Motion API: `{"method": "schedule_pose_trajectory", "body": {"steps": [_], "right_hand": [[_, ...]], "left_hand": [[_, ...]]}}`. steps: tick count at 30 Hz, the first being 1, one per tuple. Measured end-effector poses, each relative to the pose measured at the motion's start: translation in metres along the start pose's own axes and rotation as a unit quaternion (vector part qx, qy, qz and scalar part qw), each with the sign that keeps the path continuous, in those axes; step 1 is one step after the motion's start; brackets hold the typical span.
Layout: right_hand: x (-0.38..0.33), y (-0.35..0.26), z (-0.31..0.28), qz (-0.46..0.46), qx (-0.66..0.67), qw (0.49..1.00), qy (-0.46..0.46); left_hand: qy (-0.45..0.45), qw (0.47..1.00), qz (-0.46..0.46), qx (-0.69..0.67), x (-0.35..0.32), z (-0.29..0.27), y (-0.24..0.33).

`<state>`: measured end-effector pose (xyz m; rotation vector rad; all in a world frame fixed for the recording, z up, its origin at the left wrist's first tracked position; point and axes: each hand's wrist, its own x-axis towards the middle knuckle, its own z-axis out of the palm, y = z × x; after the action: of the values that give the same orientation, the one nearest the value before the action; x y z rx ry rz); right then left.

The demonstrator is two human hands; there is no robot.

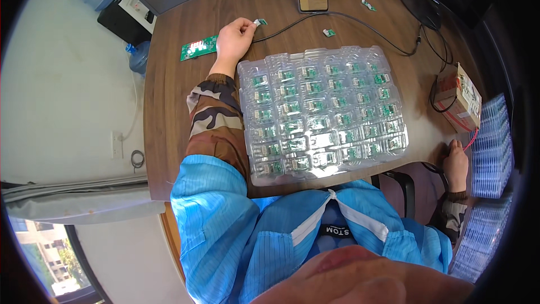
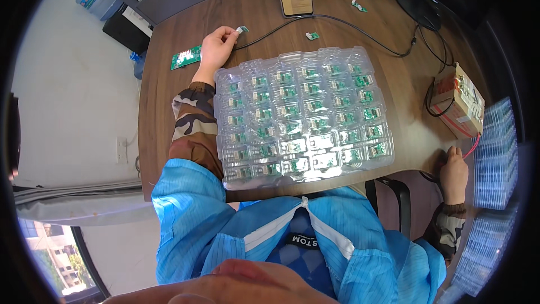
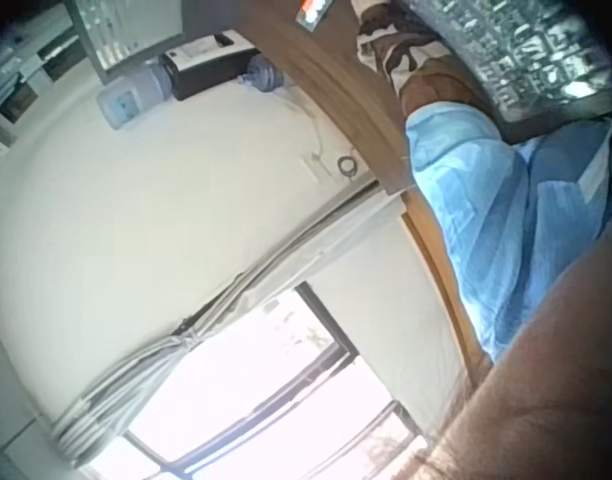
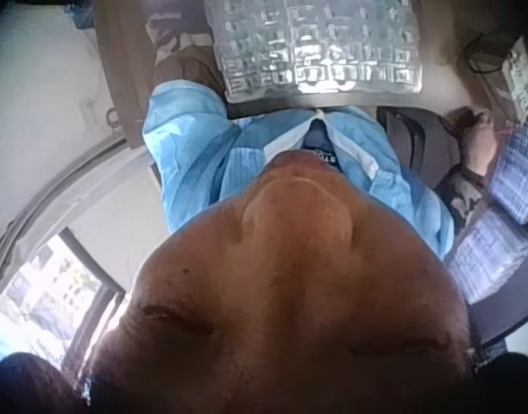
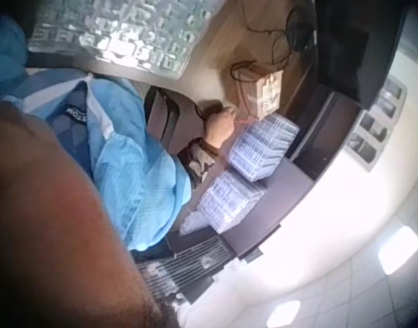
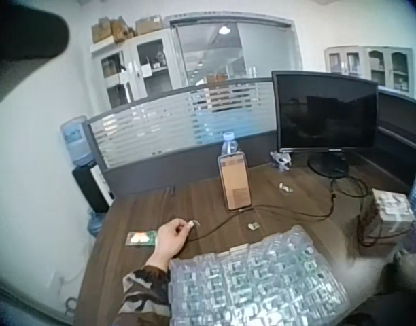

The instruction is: Picking small electronic components and placing them into a grid-structured plastic tray.

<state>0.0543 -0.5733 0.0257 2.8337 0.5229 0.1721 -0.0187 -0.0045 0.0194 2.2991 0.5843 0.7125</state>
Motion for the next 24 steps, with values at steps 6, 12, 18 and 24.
{"method": "schedule_pose_trajectory", "body": {"steps": [6, 12, 18, 24], "right_hand": [[-0.002, -0.005, -0.007, 0.010, -0.002, 1.000, 0.000], [-0.002, -0.011, -0.014, 0.025, 0.005, 1.000, -0.017], [-0.007, 0.004, -0.016, -0.037, 0.142, 0.989, -0.019], [-0.003, 0.012, -0.004, -0.045, 0.150, 0.987, -0.029]], "left_hand": [[0.010, 0.999, 0.022, 0.030, -0.001, 0.003, 0.002], [0.036, 0.989, 0.092, 0.106, -0.001, 0.007, -0.001], [0.049, 0.978, 0.125, 0.159, -0.004, 0.007, 0.002], [0.044, 0.976, 0.124, 0.175, -0.002, 0.008, 0.000]]}}
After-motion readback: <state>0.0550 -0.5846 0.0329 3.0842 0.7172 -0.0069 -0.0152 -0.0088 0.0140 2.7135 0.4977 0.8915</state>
